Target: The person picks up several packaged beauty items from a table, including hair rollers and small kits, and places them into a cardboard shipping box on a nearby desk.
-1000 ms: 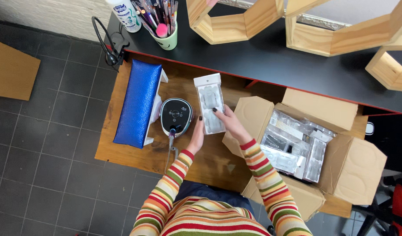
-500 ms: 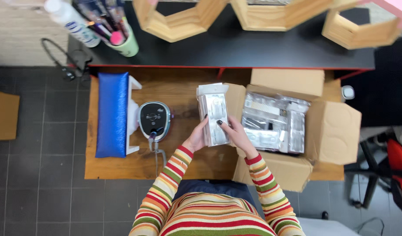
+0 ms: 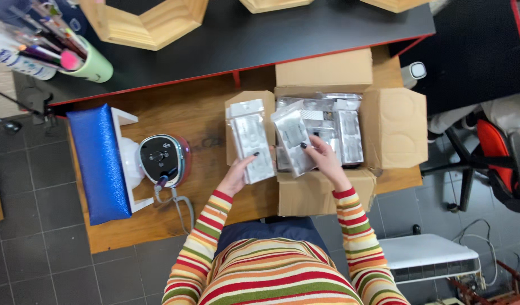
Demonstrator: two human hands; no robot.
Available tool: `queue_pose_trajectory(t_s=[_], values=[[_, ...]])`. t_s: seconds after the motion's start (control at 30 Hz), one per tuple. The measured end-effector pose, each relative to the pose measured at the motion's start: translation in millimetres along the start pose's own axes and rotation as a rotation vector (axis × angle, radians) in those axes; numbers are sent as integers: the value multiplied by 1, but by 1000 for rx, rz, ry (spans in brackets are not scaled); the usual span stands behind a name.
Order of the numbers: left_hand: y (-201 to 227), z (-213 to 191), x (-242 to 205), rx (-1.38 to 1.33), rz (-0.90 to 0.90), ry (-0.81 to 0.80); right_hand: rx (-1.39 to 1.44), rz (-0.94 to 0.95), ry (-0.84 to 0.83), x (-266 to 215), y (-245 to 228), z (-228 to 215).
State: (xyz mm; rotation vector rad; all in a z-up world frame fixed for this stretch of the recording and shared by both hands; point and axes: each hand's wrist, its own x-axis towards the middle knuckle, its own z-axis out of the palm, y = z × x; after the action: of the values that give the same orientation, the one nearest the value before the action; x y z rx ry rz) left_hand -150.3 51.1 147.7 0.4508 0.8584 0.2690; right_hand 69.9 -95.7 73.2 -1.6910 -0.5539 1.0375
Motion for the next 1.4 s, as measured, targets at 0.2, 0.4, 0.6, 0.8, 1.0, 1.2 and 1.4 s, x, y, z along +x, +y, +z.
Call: queue_pose_trajectory(t_s=[0.2,0.4,0.6,0.8,1.0,1.2,1.4], values=[[-8,-29,16,6,78,-69,-281,-94,-117,0,-28,-59],[-21,-37,24,54,79,-118,-930,-94,-370,37,13,-82],[-25,-19,22,84,36,-124,-1012,-70,-424,48,13,-63],[-29,6,19,94,-25,-35,-1039,-224,-239,42,21,-54],[-59,-4,62,142,-73,-49,-320,-174,-210,-7,31,-27],[-87,9,91,172,-61,-24,144,44,-181,-39,14,-19],[-102,12,113,305,-21,-51,293,103,-14,-35,50,-49]])
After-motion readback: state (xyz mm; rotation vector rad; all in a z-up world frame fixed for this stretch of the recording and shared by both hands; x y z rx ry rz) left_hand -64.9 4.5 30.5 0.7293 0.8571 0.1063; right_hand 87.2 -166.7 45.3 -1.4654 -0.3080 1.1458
